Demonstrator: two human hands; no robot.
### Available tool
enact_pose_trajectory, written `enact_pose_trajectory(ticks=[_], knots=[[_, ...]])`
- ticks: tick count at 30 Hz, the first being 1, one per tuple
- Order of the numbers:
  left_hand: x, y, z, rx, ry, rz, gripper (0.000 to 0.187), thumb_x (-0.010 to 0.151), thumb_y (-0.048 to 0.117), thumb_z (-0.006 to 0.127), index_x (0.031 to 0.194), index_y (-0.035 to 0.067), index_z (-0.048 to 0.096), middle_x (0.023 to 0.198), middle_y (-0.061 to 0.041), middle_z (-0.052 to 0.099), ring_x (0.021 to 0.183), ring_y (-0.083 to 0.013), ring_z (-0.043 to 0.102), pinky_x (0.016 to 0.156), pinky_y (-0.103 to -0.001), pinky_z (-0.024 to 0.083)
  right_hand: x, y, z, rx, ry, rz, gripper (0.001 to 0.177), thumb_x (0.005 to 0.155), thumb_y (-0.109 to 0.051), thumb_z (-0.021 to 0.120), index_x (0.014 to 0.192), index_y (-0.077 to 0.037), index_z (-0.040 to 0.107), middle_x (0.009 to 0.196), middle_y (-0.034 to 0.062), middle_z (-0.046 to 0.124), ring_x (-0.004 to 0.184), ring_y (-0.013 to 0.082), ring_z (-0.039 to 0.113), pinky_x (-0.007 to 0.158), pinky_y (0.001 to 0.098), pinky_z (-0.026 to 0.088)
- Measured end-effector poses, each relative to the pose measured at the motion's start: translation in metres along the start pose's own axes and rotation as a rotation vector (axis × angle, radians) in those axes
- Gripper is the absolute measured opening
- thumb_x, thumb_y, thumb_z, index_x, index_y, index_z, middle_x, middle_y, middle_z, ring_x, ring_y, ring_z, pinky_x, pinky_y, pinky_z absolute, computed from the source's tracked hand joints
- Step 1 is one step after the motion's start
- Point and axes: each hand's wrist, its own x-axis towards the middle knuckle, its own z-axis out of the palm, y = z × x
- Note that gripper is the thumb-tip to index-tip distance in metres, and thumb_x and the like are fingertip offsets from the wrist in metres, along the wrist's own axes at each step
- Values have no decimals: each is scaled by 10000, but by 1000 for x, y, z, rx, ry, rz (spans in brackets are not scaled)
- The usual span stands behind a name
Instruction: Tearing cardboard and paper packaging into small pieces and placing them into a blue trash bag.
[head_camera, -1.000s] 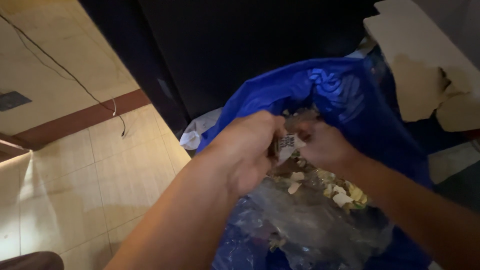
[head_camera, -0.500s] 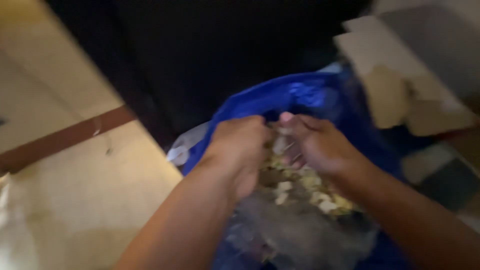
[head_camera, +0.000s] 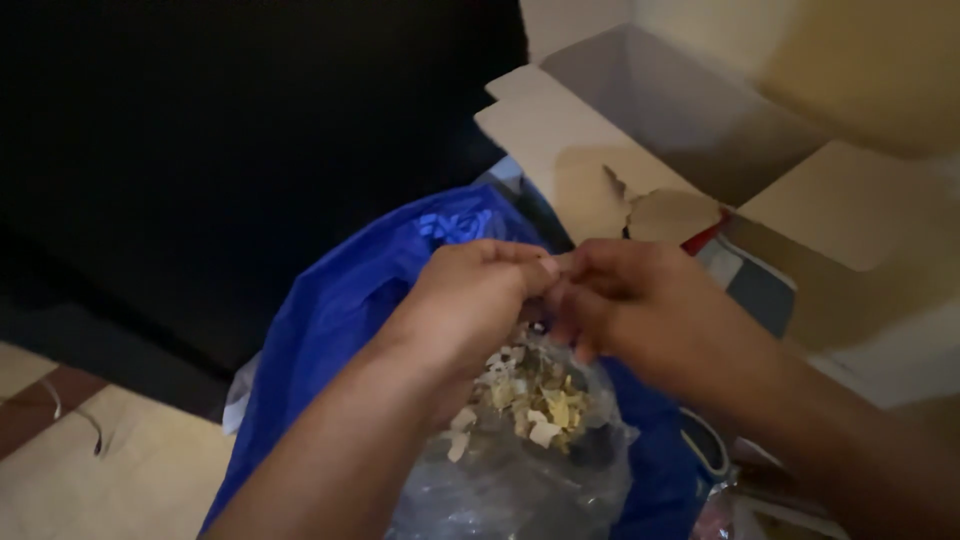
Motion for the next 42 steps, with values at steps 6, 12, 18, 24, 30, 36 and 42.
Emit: enact_pose_trajectory(ticks=[6, 12, 18, 24, 30, 36, 42], knots=[[-6, 25, -7, 134, -150, -17, 175, 921, 276, 641, 967, 117, 700, 829, 2, 695, 733, -93, 597, 665, -273, 463, 0, 4, -14, 178, -22, 191, 353, 949, -384, 620, 896, -55, 738, 736, 57, 729, 624, 156, 609, 620, 303, 498], [-15, 40, -4, 198, -233, -59, 422, 980, 488, 593, 890, 94, 716, 703, 17, 594, 613, -107, 548, 567, -284, 406, 0, -3, -22, 316, -75, 84, 387, 941, -378, 587, 789, -38, 691, 703, 61, 682, 611, 160, 598, 620, 325, 498], [-7, 35, 8, -13, -164, -134, 237, 959, 299, 567, 899, 103, 684, 676, 31, 512, 592, -103, 501, 590, -280, 438, 5, -5, -21, 306, 27, 15, 281, 948, -274, 625, 840, -29, 708, 700, 38, 619, 636, 133, 537, 607, 308, 419], [15, 25, 12, -190, -151, -234, 108, 920, 182, 598, 862, 104, 646, 675, 19, 524, 574, -120, 501, 576, -294, 421, 2, -7, -18, -32, 160, -221, 258, 927, -189, 624, 783, -6, 734, 671, 46, 652, 652, 98, 572, 608, 280, 456], [30, 10, 16, -311, -192, -330, 168, 951, 226, 542, 823, 135, 600, 645, 25, 497, 558, -120, 481, 542, -297, 391, -3, -9, -12, -102, 206, -479, 198, 939, -122, 615, 782, -15, 671, 712, 30, 740, 662, 89, 697, 591, 306, 559], [32, -2, 20, -563, -201, -503, 216, 974, 173, 450, 824, 138, 601, 621, 20, 500, 569, -121, 475, 554, -282, 396, -6, -10, -12, -542, 427, -873, 145, 891, -70, 687, 764, -32, 630, 740, 123, 595, 696, 308, 628, 609, 406, 473], [28, -3, 24, -772, -255, -591, 212, 997, 190, 490, 859, 146, 645, 622, 47, 545, 566, -93, 492, 544, -259, 412, -5, 2, -12, -561, 513, -936, 127, 913, -78, 694, 813, -40, 626, 779, 133, 587, 712, 337, 601, 622, 427, 459]])
